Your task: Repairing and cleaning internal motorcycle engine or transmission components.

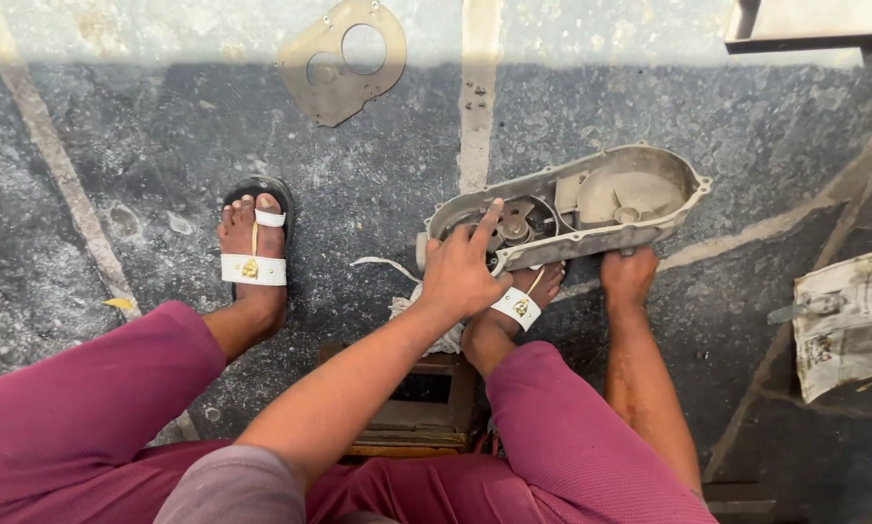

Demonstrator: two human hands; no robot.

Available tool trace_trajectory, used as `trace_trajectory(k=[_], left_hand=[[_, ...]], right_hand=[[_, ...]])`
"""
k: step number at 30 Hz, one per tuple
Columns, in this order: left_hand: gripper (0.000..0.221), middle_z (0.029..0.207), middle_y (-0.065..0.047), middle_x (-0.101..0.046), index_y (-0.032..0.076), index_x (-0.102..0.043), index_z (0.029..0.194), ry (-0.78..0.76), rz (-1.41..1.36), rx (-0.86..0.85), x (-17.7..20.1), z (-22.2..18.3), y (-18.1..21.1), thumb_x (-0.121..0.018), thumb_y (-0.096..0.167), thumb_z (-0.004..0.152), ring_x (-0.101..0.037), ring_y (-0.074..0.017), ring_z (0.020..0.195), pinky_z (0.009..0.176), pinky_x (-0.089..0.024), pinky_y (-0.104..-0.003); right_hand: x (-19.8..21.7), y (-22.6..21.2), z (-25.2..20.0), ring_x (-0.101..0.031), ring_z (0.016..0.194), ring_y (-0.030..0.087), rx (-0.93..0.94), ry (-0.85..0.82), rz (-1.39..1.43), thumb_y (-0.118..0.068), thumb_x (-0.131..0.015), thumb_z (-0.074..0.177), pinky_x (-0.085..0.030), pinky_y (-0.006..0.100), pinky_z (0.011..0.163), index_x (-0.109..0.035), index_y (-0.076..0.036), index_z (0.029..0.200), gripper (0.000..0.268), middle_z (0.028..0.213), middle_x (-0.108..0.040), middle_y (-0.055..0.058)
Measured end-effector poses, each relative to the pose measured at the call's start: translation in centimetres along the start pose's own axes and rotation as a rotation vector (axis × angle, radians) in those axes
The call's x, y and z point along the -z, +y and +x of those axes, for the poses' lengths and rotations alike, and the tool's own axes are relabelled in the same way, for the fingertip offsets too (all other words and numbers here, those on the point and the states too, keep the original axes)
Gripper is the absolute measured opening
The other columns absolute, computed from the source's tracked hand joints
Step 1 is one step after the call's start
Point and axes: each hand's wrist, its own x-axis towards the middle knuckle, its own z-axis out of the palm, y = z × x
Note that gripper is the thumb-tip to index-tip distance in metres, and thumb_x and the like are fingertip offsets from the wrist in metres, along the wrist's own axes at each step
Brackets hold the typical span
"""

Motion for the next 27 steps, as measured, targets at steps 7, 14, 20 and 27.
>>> trace_trajectory(k=[7, 14, 20, 27], left_hand=[[0.107, 0.120, -0.021, -0.060, 0.028, -0.023, 0.162, 0.047, 0.036, 0.014, 0.0, 0.3, -0.4, -0.079, 0.041, 0.071, -0.060, -0.0378, 0.117, 0.106, -0.034, -0.053], [0.107, 0.120, -0.020, -0.060, 0.027, -0.022, 0.163, -0.016, 0.066, 0.006, 0.8, 0.1, -0.1, -0.078, 0.042, 0.073, -0.060, -0.0359, 0.115, 0.101, -0.037, -0.049], [0.107, 0.118, -0.019, -0.059, 0.027, -0.025, 0.161, 0.076, 0.120, -0.030, -1.5, 0.2, -1.3, -0.080, 0.044, 0.071, -0.060, -0.0355, 0.112, 0.099, -0.037, -0.049], [0.109, 0.116, -0.016, -0.061, 0.023, -0.020, 0.164, 0.064, 0.106, -0.141, 0.0, 0.7, -1.8, -0.077, 0.039, 0.073, -0.061, -0.0331, 0.114, 0.099, -0.039, -0.048]], right_hand=[[2.7, -4.6, -2.0, -0.062, 0.102, 0.056, -0.016, -0.025, 0.013, -0.019, -0.069, 0.091, -0.049, 0.059, 0.087, -0.070, 0.008, 0.113, 0.035, 0.102, -0.067, 0.039], [-1.6, 0.8, -0.9, -0.064, 0.105, 0.055, 0.053, -0.006, 0.019, -0.013, -0.065, 0.092, -0.052, 0.058, 0.091, -0.071, 0.007, 0.110, 0.028, 0.105, -0.069, 0.037], [1.9, -4.1, -2.9, -0.067, 0.103, 0.052, 0.039, -0.004, 0.074, -0.014, -0.066, 0.092, -0.053, 0.056, 0.088, -0.069, 0.007, 0.111, 0.028, 0.102, -0.070, 0.035], [0.2, -2.2, -5.2, -0.071, 0.100, 0.043, -0.051, 0.044, 0.175, -0.014, -0.073, 0.094, -0.053, 0.048, 0.087, -0.070, 0.006, 0.115, 0.029, 0.104, -0.072, 0.031]])
